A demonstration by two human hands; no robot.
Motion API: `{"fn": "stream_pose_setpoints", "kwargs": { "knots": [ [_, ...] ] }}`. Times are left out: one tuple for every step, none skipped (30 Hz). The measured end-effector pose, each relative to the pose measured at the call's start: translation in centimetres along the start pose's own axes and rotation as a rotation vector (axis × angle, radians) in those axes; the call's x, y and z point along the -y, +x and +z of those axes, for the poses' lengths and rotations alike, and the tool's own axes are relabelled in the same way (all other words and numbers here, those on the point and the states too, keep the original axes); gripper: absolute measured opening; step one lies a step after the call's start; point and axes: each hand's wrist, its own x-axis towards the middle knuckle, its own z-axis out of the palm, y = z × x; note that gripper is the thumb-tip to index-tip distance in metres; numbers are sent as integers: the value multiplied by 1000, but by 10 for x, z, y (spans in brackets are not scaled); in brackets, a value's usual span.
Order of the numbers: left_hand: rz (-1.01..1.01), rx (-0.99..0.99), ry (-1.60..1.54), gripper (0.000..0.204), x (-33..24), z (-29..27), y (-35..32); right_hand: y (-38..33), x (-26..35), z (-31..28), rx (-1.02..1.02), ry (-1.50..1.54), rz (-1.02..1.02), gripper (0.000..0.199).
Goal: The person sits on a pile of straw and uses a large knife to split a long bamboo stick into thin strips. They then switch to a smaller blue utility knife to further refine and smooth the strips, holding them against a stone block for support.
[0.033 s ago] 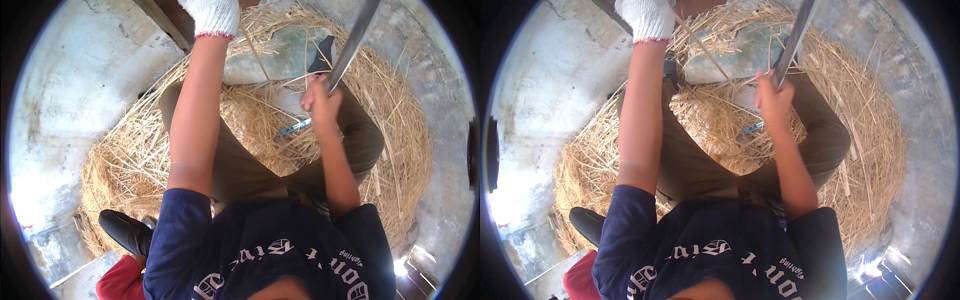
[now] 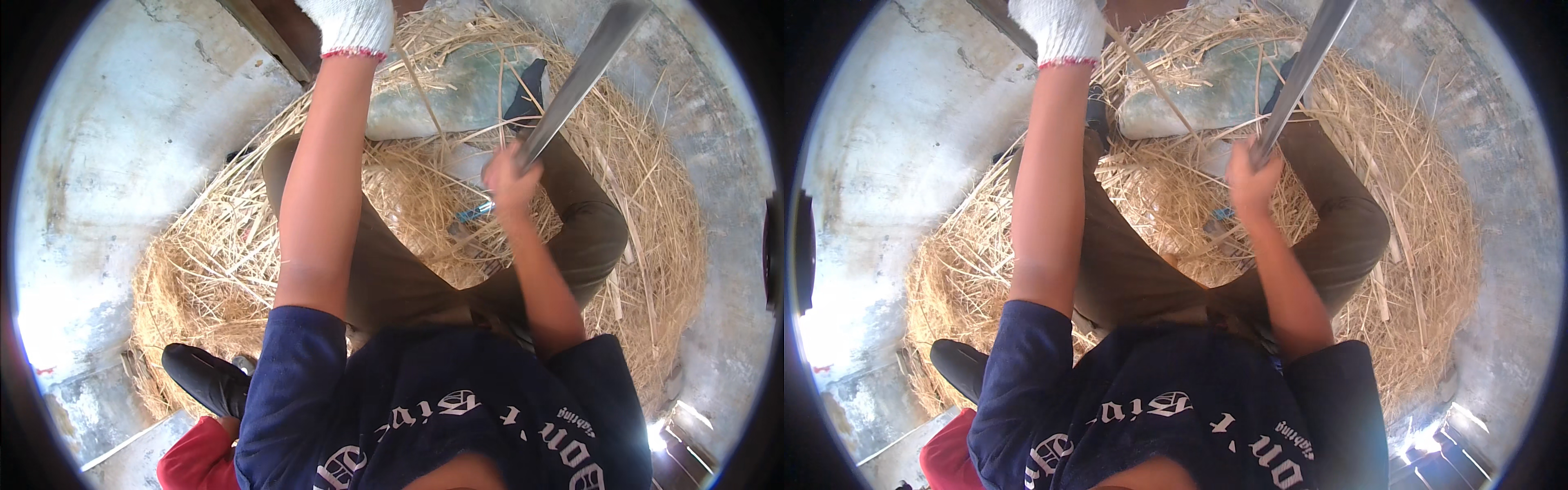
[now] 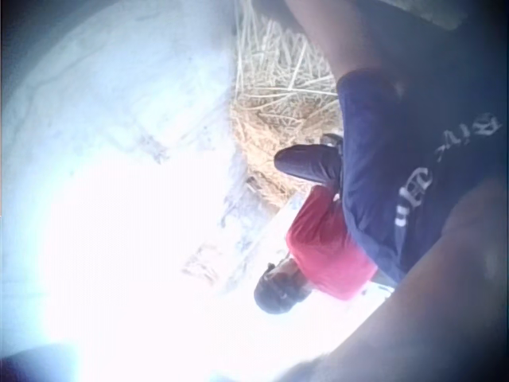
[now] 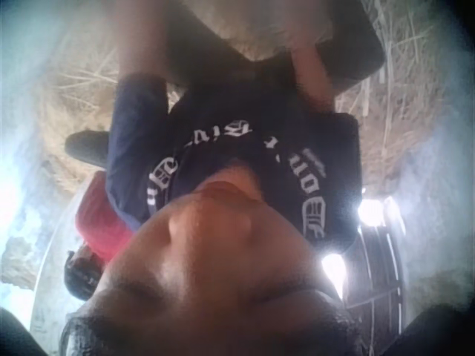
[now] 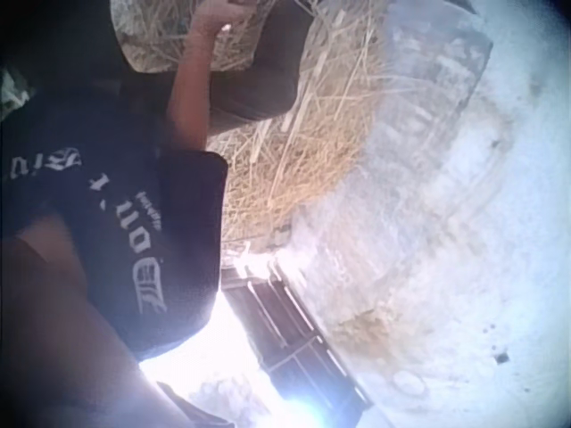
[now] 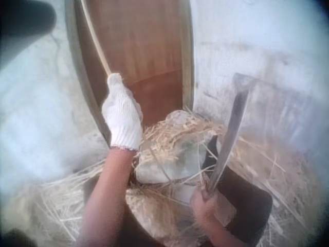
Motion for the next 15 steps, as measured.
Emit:
{"fn": "stream_pose_setpoints", "kwargs": {
  "knots": [
    [27,29,42,48,4,0,2,-28,-31,-11,24,-313,232,29],
    [45,37,67,50,9,4,2,-56,-61,-21,122,-628,456,35],
    [28,9,76,50,8,2,3,-78,-76,-24,187,-734,506,35],
    [-6,-9,67,51,8,4,0,-96,-91,-26,226,-852,558,35],
    [-42,-26,58,51,8,6,-2,-99,-107,-33,253,-900,612,35],
    [-118,-97,0,52,0,5,-3,-99,-114,-29,301,-936,657,36],
    [-103,-74,-10,53,2,-4,2,-98,-115,-31,341,-911,707,38],
    [-87,-58,-38,53,3,-13,5,-95,-115,-33,377,-887,753,40],
    [-72,-41,-65,53,4,-21,8,-92,-117,-34,372,-783,875,36],
    [-79,-63,-58,54,2,-25,9,-90,-117,-32,365,-676,995,31],
    [-62,-48,-38,54,-1,-29,6,-89,-116,-32,355,-564,1111,27],
    [-86,-20,-73,53,1,-32,7,-90,-116,-33,347,-433,1172,23],
    [-103,6,-103,53,-1,-34,8,-90,-107,-28,347,-297,1227,19],
    [-112,11,-113,53,-2,-36,7,-90,-100,-25,346,-159,1279,16],
    [-120,17,-123,53,-3,-37,6,-89,-97,-24,358,-60,1307,15]
  ]
}}
